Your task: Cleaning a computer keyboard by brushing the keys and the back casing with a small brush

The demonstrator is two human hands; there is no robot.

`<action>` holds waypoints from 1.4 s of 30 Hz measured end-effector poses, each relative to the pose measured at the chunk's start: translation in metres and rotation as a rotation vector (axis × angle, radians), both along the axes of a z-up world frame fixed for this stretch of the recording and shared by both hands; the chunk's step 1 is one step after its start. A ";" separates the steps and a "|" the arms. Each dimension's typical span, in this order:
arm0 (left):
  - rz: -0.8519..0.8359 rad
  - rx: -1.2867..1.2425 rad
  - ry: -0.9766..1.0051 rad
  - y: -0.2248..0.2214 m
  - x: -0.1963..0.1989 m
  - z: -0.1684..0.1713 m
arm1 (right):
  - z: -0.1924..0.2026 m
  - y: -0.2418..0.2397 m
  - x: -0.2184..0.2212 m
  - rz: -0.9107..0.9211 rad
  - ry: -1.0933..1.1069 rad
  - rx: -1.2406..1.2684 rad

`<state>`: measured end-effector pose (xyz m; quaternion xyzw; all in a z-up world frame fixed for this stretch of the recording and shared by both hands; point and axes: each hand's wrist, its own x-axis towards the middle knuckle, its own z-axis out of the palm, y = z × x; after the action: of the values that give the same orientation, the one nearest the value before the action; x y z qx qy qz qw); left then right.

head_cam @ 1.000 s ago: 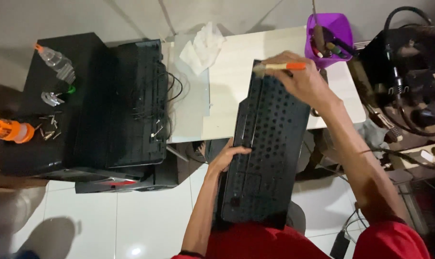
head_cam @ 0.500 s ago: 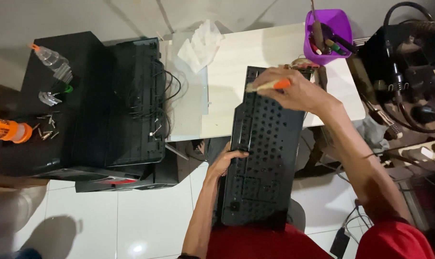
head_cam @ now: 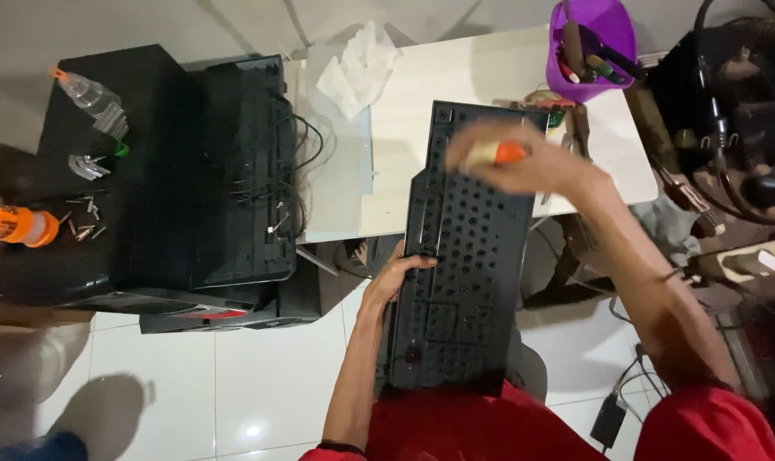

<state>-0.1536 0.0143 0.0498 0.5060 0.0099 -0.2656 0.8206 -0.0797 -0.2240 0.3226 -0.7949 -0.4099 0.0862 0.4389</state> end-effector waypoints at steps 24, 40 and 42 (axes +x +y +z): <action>0.060 0.076 0.039 0.005 -0.004 -0.012 | 0.000 0.005 -0.018 -0.215 0.079 -0.332; 0.081 0.049 0.122 0.054 0.017 -0.094 | 0.001 -0.029 -0.018 -0.367 -0.185 -0.276; 0.092 0.006 0.195 0.048 0.014 -0.064 | 0.013 -0.033 -0.007 -0.459 -0.358 -0.203</action>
<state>-0.1393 0.0625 -0.0143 0.4793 0.1137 -0.2753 0.8255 -0.0870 -0.2573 0.3356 -0.9091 -0.2798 -0.1160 0.2860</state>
